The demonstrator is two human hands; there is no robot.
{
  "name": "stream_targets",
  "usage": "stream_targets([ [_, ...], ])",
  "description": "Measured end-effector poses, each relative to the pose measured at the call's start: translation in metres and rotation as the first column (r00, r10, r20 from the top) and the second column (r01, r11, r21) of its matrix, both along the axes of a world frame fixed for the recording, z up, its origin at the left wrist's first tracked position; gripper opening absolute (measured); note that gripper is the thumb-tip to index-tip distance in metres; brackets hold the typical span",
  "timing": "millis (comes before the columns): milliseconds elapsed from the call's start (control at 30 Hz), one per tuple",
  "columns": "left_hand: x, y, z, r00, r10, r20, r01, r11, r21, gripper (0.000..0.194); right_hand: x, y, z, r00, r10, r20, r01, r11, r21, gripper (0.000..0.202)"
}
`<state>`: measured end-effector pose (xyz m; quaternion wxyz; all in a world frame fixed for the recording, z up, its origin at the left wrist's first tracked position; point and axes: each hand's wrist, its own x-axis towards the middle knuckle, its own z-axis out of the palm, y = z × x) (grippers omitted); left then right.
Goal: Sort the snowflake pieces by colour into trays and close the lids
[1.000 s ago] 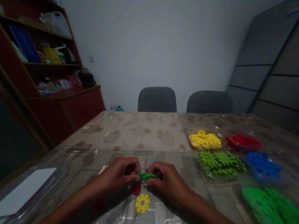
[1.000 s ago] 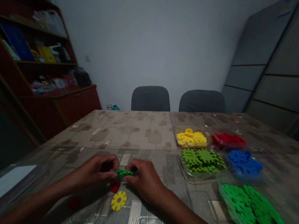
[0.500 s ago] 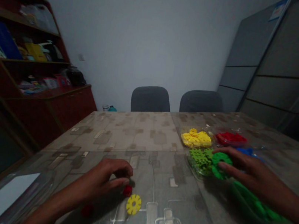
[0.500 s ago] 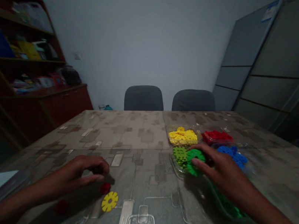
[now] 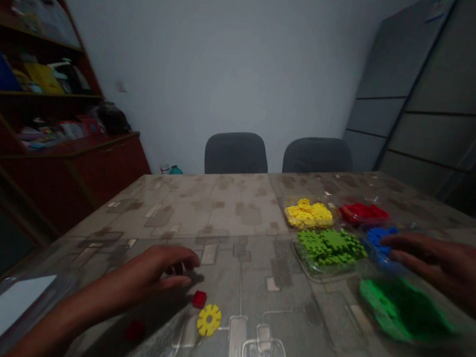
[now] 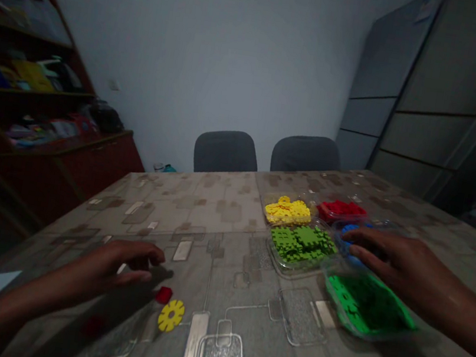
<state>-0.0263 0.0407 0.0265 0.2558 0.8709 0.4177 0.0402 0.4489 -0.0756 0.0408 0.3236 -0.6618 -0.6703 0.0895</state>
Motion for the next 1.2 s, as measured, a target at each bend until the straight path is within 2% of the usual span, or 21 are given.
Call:
stream_targets([
  [67, -0.002, 0.001, 0.004, 0.996, 0.049, -0.075, -0.052, 0.997, -0.050, 0.029, -0.039, 0.007, 0.000, 0.982, 0.177, 0.057, -0.173, 0.982, -0.078, 0.023],
  [133, -0.006, 0.001, 0.007, 0.987, 0.081, -0.139, -0.092, 0.993, -0.072, 0.032, -0.082, 0.009, -0.006, 0.940, 0.335, 0.068, -0.315, 0.927, -0.205, 0.022],
  [233, -0.015, -0.001, 0.010, 0.972, 0.108, -0.210, -0.128, 0.988, -0.085, 0.029, -0.141, 0.006, -0.020, 0.868, 0.497, -0.009, -0.475, 0.823, -0.312, 0.025],
  [333, -0.021, -0.003, 0.012, 0.953, 0.127, -0.276, -0.156, 0.984, -0.084, 0.032, -0.186, 0.006, -0.027, 0.801, 0.597, -0.051, -0.572, 0.736, -0.363, 0.031],
  [433, -0.021, -0.007, 0.013, 0.938, 0.135, -0.319, -0.171, 0.981, -0.089, 0.040, -0.215, 0.013, -0.030, 0.766, 0.643, -0.008, -0.593, 0.702, -0.393, 0.024],
  [567, -0.018, -0.013, 0.010, 0.929, 0.114, -0.353, -0.166, 0.979, -0.120, 0.039, -0.223, 0.013, -0.032, 0.755, 0.654, -0.041, -0.612, 0.681, -0.402, 0.014],
  [700, -0.024, -0.020, 0.002, 0.929, 0.085, -0.361, -0.136, 0.983, -0.121, 0.043, -0.216, 0.003, -0.034, 0.737, 0.662, -0.136, -0.633, 0.605, -0.483, 0.027],
  [767, -0.027, -0.023, -0.004, 0.932, 0.079, -0.354, -0.127, 0.985, -0.114, 0.040, -0.217, -0.001, -0.039, 0.728, 0.672, -0.136, -0.639, 0.593, -0.490, 0.038],
  [833, -0.029, -0.025, -0.009, 0.939, 0.075, -0.337, -0.120, 0.986, -0.115, 0.032, -0.221, -0.002, -0.045, 0.720, 0.683, -0.119, -0.648, 0.601, -0.468, 0.043],
  [967, -0.024, -0.026, -0.014, 0.963, 0.064, -0.262, -0.100, 0.987, -0.127, 0.020, -0.228, 0.003, -0.057, 0.713, 0.695, -0.093, -0.661, 0.623, -0.418, 0.018],
  [1067, -0.014, -0.022, -0.011, 0.982, 0.071, -0.174, -0.090, 0.991, -0.102, 0.025, -0.224, 0.009, -0.059, 0.747, 0.659, -0.091, -0.635, 0.667, -0.389, 0.003],
  [1133, -0.006, -0.019, -0.009, 0.990, 0.069, -0.124, -0.080, 0.993, -0.088, 0.028, -0.219, 0.013, -0.058, 0.793, 0.604, -0.082, -0.582, 0.710, -0.396, 0.001],
  [1200, 0.003, -0.016, -0.010, 0.995, 0.054, -0.083, -0.060, 0.995, -0.082, 0.031, -0.213, 0.016, -0.055, 0.820, 0.566, -0.084, -0.544, 0.727, -0.418, 0.001],
])
